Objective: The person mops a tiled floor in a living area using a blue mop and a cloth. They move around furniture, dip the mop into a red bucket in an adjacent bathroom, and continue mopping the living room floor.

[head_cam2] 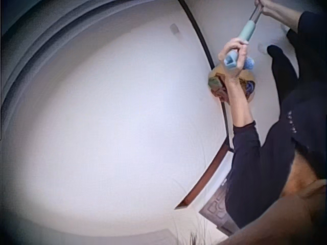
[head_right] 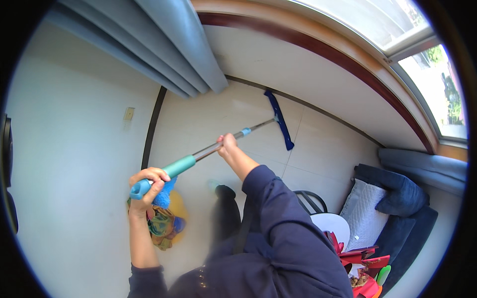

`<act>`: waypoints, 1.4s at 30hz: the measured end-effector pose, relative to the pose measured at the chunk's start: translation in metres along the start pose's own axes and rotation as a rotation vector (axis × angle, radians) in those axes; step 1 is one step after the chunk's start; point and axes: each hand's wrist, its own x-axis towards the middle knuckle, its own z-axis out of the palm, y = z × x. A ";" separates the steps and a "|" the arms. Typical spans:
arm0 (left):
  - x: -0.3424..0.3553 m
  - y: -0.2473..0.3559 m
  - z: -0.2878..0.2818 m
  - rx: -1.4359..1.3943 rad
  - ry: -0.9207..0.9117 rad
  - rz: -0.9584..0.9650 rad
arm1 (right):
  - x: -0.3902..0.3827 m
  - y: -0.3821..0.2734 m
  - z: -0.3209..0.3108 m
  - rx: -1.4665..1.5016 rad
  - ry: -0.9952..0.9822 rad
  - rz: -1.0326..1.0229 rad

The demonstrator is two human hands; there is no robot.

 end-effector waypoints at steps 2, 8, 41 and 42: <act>-0.020 -0.013 -0.031 0.004 0.104 -0.013 | -0.002 0.045 0.028 -0.066 0.027 0.018; -0.110 -0.049 -0.069 0.132 0.313 -0.052 | 0.014 0.144 0.036 -0.576 -0.029 0.009; 0.010 -0.110 -0.238 -0.085 0.582 -0.042 | 0.086 0.232 0.225 -0.487 -0.035 0.103; 0.011 -0.110 -0.238 -0.075 0.613 -0.029 | 0.090 0.238 0.236 -0.506 -0.062 0.115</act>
